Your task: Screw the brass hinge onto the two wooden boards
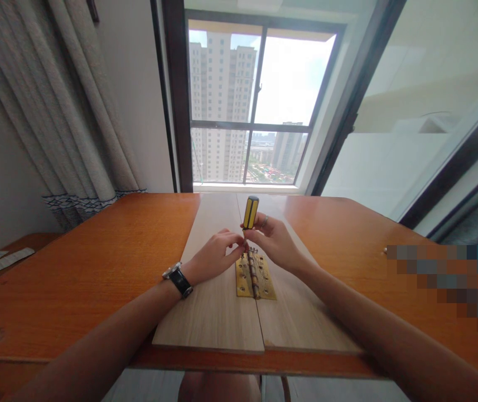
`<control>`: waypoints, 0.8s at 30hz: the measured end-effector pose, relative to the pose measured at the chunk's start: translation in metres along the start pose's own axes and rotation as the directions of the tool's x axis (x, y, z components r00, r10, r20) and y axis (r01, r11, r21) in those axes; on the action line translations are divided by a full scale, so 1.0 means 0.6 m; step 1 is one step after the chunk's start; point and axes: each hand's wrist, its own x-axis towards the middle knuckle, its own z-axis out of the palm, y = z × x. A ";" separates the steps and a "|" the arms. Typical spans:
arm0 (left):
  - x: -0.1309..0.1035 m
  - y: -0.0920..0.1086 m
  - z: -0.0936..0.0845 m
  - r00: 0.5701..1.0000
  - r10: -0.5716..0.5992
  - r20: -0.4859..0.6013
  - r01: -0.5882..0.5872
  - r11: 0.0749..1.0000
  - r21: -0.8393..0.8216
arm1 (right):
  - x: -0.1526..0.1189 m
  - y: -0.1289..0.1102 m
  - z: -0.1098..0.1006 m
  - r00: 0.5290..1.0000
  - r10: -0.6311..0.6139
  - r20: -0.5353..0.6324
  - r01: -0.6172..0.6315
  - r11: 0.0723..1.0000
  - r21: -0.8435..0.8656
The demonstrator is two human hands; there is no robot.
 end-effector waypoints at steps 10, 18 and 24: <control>0.001 -0.001 -0.001 1.000 0.016 0.007 -0.016 0.999 -0.042 | -0.002 0.003 -0.004 0.999 -0.014 0.039 0.014 1.000 -0.008; 0.000 -0.002 0.000 1.000 0.013 -0.009 -0.013 0.999 -0.034 | -0.001 0.005 0.000 1.000 -0.005 -0.016 0.004 0.999 -0.035; 0.002 0.000 0.000 1.000 -0.004 0.003 0.004 0.999 -0.034 | -0.003 -0.002 -0.002 1.000 -0.014 0.001 0.014 0.999 0.036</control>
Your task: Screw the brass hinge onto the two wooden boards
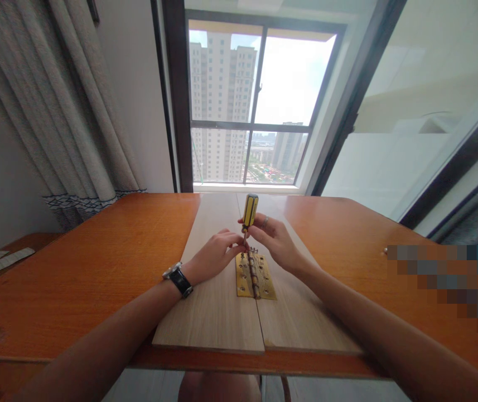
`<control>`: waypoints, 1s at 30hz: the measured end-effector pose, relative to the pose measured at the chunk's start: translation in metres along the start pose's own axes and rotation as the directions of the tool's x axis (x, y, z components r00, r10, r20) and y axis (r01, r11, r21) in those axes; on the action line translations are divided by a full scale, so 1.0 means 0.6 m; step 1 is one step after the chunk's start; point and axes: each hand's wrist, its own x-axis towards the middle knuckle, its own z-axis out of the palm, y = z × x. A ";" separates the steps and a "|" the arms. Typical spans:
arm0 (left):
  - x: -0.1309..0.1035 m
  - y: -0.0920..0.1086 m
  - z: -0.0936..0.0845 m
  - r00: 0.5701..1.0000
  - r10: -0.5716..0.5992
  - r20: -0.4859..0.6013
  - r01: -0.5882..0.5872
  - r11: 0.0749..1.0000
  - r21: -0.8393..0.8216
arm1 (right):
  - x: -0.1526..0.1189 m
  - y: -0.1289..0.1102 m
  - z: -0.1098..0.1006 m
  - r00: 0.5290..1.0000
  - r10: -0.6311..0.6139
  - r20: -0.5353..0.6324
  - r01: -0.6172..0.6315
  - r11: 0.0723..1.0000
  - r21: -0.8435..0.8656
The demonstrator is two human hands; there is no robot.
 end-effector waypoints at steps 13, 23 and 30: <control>-0.001 0.002 -0.003 0.999 -0.044 0.019 0.044 0.999 0.009 | 0.004 0.013 0.000 0.998 -0.007 -0.062 0.006 1.000 -0.014; -0.001 0.002 -0.002 0.999 -0.023 0.023 0.024 1.000 -0.008 | 0.003 0.007 -0.001 1.000 -0.014 -0.006 0.013 0.993 -0.113; 0.000 -0.005 0.001 0.999 0.005 0.032 -0.005 1.000 -0.014 | 0.002 0.003 0.001 1.000 -0.012 -0.023 0.010 0.998 -0.062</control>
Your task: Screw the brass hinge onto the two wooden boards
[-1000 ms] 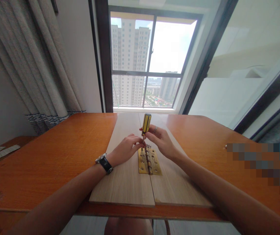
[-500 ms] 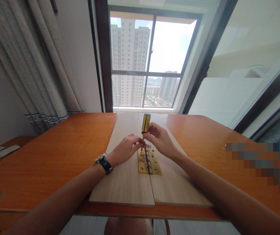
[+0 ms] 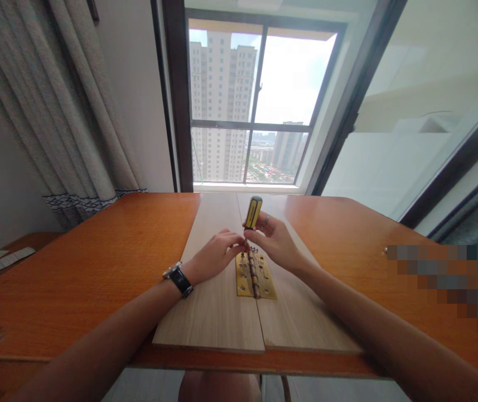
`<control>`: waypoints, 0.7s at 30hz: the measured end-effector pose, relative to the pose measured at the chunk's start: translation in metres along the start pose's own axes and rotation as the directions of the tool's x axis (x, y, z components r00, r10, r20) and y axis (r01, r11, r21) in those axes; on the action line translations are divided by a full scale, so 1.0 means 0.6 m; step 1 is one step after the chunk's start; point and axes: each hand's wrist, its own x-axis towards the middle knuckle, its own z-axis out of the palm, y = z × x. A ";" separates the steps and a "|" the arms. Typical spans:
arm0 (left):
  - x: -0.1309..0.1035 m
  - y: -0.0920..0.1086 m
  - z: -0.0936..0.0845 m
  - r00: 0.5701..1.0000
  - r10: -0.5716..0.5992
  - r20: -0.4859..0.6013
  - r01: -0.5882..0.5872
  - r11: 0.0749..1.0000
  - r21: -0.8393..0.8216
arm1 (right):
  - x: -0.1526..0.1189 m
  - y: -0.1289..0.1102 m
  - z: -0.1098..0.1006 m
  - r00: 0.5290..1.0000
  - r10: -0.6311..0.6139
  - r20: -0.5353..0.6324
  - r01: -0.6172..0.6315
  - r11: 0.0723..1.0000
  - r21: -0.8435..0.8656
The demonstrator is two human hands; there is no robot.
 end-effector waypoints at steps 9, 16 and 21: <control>-0.001 -0.004 0.000 0.999 0.028 -0.014 -0.029 1.000 -0.013 | 0.000 0.000 -0.004 0.998 -0.055 0.042 0.059 0.995 -0.079; -0.002 -0.003 -0.001 0.999 0.039 -0.024 -0.040 0.999 -0.007 | 0.000 0.002 -0.001 0.999 -0.036 0.010 0.036 0.997 -0.068; 0.001 -0.005 0.000 0.999 0.043 -0.009 -0.043 0.999 0.005 | -0.003 -0.006 -0.003 0.996 -0.041 0.078 0.044 0.998 -0.041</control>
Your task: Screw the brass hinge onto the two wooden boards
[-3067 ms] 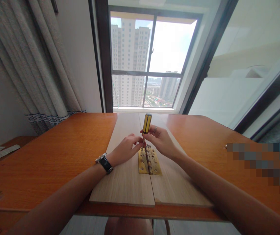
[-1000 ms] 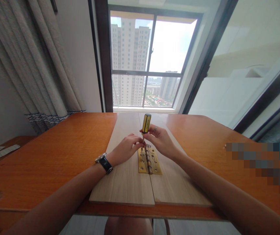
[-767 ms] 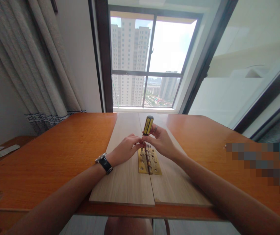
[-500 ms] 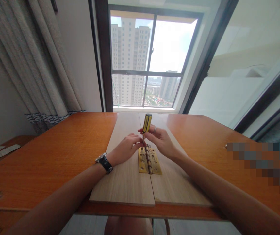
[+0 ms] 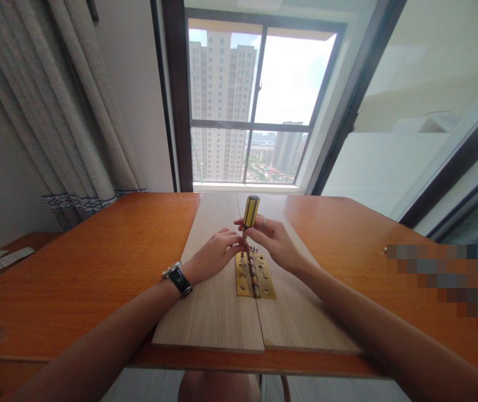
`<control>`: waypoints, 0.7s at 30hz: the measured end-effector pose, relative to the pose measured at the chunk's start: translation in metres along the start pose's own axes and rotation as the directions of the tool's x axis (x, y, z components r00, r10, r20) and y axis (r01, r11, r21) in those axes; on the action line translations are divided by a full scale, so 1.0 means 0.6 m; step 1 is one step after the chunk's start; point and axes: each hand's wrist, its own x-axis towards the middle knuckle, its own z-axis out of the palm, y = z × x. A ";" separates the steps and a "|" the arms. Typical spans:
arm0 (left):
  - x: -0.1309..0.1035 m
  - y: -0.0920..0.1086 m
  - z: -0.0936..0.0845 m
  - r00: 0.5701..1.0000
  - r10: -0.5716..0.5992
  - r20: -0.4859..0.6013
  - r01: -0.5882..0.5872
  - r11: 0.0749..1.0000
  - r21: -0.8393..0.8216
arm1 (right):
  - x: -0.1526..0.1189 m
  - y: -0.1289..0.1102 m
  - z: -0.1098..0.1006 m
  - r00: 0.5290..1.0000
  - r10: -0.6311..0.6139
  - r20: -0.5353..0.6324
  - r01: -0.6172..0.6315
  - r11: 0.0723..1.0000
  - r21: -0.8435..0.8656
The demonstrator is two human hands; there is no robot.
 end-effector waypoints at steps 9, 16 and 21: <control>-0.003 0.001 -0.001 1.000 0.025 0.009 -0.025 1.000 -0.014 | 0.005 0.003 0.000 0.995 -0.059 -0.077 0.050 0.993 -0.110; -0.001 -0.001 0.002 0.999 0.030 0.016 -0.029 1.000 -0.009 | 0.000 -0.007 0.002 1.000 0.007 0.017 -0.007 1.000 -0.023; -0.001 -0.006 0.003 0.999 0.036 0.014 -0.036 0.999 -0.007 | 0.001 -0.002 0.002 0.998 0.060 -0.007 -0.060 0.998 -0.002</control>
